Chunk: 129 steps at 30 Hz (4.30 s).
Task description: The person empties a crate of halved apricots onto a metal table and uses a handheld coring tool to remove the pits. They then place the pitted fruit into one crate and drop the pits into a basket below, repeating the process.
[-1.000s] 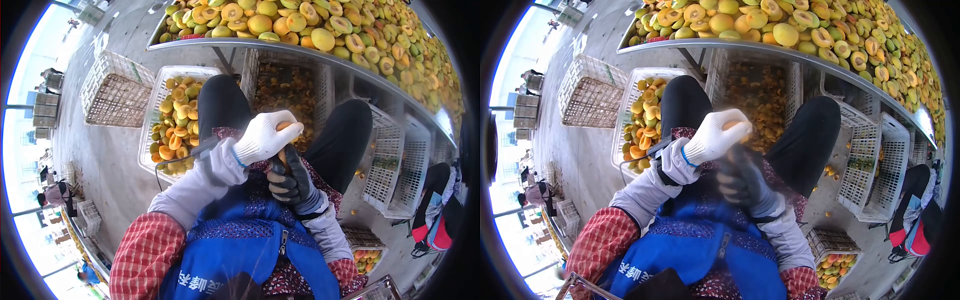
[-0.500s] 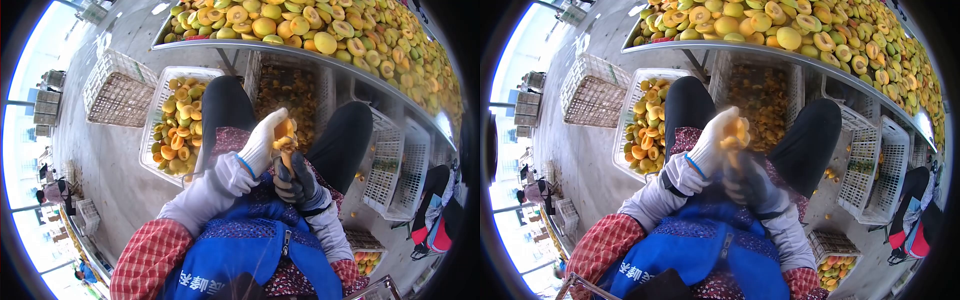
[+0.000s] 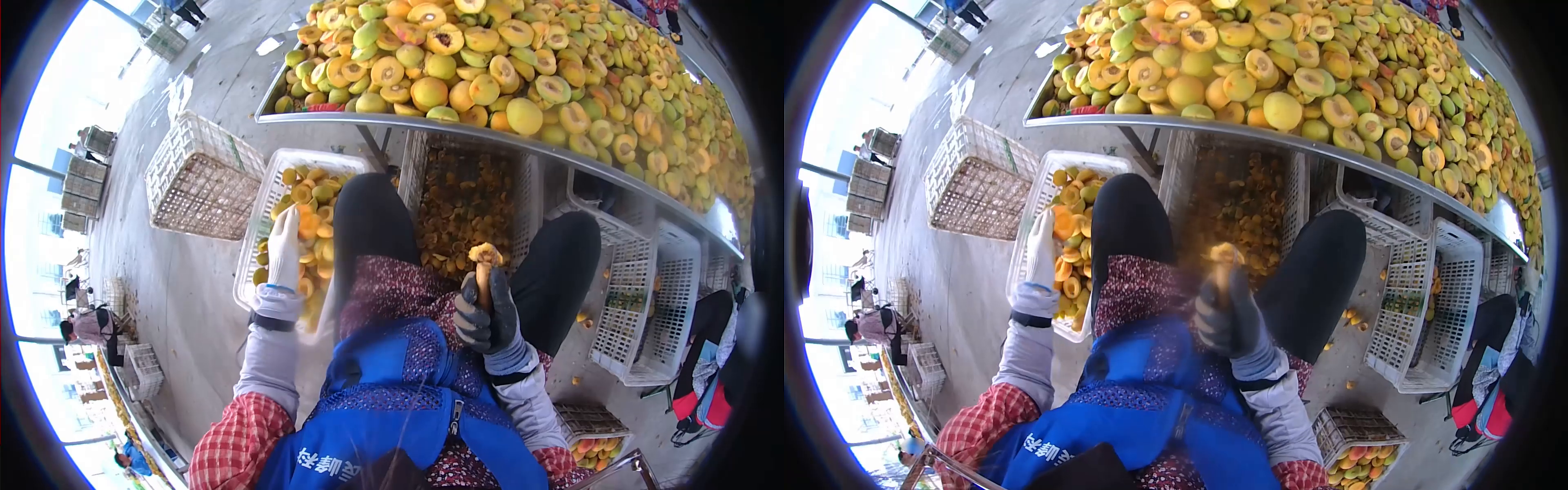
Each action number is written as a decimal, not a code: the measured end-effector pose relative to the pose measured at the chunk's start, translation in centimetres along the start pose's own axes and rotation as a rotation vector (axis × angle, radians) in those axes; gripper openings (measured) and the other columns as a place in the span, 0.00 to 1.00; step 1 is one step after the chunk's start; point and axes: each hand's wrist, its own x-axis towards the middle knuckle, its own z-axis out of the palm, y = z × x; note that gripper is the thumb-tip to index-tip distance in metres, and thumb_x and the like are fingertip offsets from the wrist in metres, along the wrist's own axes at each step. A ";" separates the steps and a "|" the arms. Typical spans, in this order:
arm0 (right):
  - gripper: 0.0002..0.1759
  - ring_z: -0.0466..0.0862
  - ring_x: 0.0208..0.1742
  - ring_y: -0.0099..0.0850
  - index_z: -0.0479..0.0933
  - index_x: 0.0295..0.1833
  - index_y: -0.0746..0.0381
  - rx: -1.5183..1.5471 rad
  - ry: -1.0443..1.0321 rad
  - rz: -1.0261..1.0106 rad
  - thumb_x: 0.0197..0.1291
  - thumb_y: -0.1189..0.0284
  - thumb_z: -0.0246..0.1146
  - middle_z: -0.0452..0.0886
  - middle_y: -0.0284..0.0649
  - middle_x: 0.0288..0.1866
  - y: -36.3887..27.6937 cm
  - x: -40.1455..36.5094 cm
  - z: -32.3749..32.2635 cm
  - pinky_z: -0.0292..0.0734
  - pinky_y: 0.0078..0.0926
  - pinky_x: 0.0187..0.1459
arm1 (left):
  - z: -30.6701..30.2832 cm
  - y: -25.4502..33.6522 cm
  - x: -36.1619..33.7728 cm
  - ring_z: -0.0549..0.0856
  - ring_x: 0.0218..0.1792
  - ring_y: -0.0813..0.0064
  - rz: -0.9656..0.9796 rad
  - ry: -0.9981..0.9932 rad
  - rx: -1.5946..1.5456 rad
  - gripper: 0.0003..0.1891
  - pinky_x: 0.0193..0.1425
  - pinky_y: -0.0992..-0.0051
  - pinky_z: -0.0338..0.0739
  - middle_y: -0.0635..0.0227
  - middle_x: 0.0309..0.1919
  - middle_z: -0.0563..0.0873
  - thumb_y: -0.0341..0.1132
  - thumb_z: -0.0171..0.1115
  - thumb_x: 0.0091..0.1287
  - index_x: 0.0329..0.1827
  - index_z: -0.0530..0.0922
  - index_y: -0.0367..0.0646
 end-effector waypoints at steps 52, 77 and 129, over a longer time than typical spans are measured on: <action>0.19 0.83 0.38 0.52 0.70 0.55 0.70 -1.636 0.457 -0.833 0.65 0.67 0.57 0.78 0.57 0.37 1.2 4.4 2.8 0.76 0.42 0.36 | 17.6 7.9 -9.8 0.80 0.53 0.70 0.089 -0.630 -0.531 0.25 0.58 0.73 0.75 0.58 0.53 0.79 0.46 0.53 0.75 0.65 0.67 0.37; 0.19 0.72 0.18 0.24 0.73 0.53 0.59 0.177 0.063 0.061 0.76 0.54 0.51 0.75 0.34 0.26 1.2 1.6 -1.6 0.71 0.19 0.20 | 18.4 6.9 -8.8 0.82 0.39 0.82 0.193 -0.733 0.058 0.14 0.44 0.80 0.78 0.65 0.42 0.84 0.33 0.49 0.75 0.54 0.79 0.35; 0.20 0.81 0.30 0.20 0.72 0.58 0.66 -0.643 0.577 -0.480 0.62 0.76 0.67 0.81 0.35 0.37 -5.6 7.8 2.7 0.76 0.16 0.31 | 18.0 8.1 -4.8 0.76 0.33 0.85 -0.148 -0.545 -0.008 0.21 0.34 0.85 0.73 0.67 0.41 0.80 0.38 0.70 0.65 0.53 0.70 0.37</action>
